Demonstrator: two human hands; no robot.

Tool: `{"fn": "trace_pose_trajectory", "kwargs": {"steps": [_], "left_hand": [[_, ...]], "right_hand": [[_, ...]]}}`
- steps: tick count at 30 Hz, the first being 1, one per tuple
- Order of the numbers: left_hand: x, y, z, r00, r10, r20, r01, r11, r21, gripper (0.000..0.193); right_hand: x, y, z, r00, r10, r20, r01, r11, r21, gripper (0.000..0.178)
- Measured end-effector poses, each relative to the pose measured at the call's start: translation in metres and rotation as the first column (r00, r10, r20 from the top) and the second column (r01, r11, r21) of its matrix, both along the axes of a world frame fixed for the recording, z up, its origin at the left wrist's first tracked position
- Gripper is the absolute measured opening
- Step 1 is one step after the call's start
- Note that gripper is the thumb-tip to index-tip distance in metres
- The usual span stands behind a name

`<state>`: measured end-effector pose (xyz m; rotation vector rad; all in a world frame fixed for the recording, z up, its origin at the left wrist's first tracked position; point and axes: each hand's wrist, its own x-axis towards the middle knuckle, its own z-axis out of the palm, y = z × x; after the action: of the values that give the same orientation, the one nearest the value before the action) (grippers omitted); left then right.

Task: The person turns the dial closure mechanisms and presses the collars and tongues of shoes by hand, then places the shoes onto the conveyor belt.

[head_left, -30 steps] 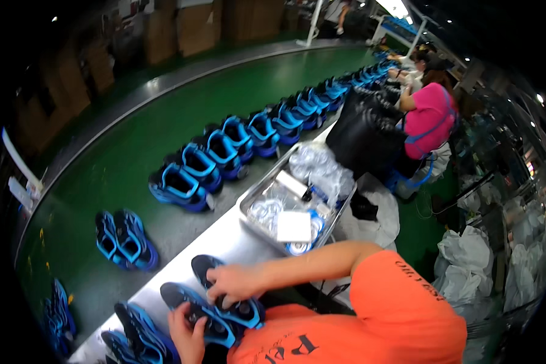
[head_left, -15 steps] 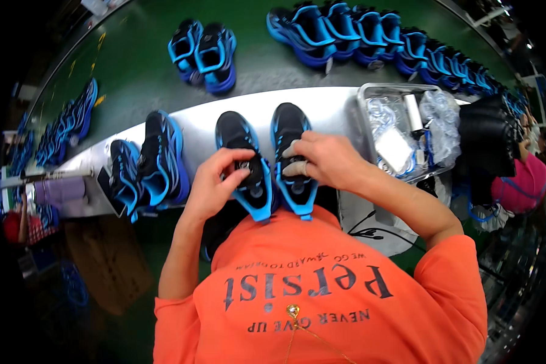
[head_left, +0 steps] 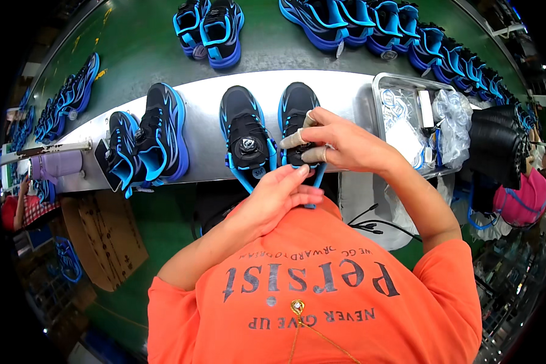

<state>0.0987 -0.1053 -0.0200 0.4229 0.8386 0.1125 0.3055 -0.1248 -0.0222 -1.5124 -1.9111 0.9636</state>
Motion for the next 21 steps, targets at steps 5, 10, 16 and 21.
{"fn": "trace_pose_trajectory", "kwargs": {"steps": [5, 10, 16, 21], "left_hand": [[0.007, -0.005, -0.001, 0.999, 0.037, 0.008, -0.038, 0.999, 0.01, 0.025], [0.009, -0.007, -0.001, 0.999, 0.043, -0.005, -0.043, 0.999, 0.016, 0.026], [0.007, -0.008, -0.006, 0.999, 0.048, 0.02, -0.048, 0.999, 0.005, 0.027], [0.009, -0.009, -0.007, 0.999, 0.05, 0.007, -0.05, 0.999, 0.02, 0.027]], "right_hand": [[-0.013, -0.008, 0.004, 0.983, -0.139, 0.117, 0.152, 0.983, -0.108, 0.033], [0.003, -0.002, -0.004, 0.999, 0.003, -0.053, -0.004, 1.0, -0.008, 0.028], [-0.008, -0.006, -0.005, 0.988, -0.147, 0.054, 0.146, 0.989, 0.02, 0.03], [0.01, 0.005, 0.002, 0.998, 0.056, -0.032, -0.058, 0.995, -0.079, 0.035]]}}
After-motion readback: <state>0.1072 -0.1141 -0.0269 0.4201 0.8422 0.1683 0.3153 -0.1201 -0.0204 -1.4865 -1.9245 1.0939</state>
